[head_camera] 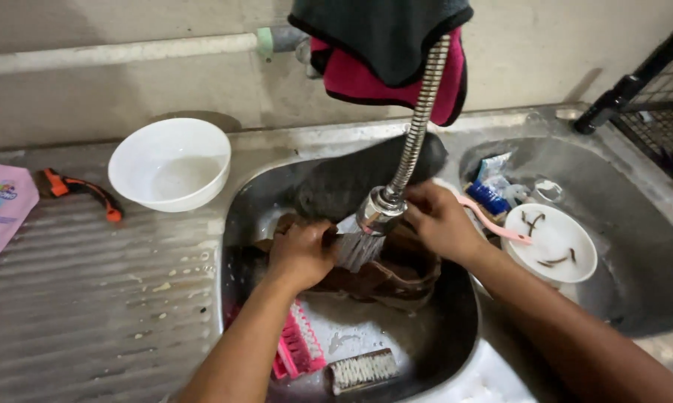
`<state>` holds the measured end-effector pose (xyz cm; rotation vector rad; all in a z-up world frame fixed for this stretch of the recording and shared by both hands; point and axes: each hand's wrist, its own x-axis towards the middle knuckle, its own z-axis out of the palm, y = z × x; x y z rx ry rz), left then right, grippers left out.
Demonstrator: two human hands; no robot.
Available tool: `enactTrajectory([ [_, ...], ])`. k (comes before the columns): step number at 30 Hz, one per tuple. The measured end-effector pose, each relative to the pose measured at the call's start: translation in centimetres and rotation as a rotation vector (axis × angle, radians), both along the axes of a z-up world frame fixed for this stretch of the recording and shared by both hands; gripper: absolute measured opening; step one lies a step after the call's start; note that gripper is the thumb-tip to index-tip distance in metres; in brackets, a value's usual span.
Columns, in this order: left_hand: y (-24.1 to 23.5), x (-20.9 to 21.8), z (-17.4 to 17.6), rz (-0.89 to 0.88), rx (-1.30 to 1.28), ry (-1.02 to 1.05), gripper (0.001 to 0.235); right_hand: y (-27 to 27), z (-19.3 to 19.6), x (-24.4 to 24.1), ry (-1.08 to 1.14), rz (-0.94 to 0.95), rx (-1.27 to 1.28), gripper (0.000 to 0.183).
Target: The person washes a brown leather shoe in a kitchen sink using running water. They scrub the shoe's upper, sole, and interior with their hands, turning it over to clean different sides. The person also rinses a pink brush and a white bowl during the process.
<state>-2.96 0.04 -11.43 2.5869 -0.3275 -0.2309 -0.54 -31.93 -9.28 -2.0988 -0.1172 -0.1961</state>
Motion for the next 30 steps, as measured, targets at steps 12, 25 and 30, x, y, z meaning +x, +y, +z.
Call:
enactTrajectory([
  [12, 0.7, -0.7, 2.6, 0.166, -0.164, -0.002, 0.08, -0.2, 9.8, -4.1, -0.135, -0.068, 0.547, 0.086],
  [25, -0.2, -0.7, 1.0, -0.012, -0.502, -0.408, 0.022, -1.2, 3.7, -3.7, -0.362, 0.164, -0.882, 0.049],
  [30, -1.1, -3.8, 6.2, -0.086, -0.41, -0.429, 0.095, 1.4, 5.7, -4.9, -0.525, 0.086, -0.771, 0.068],
])
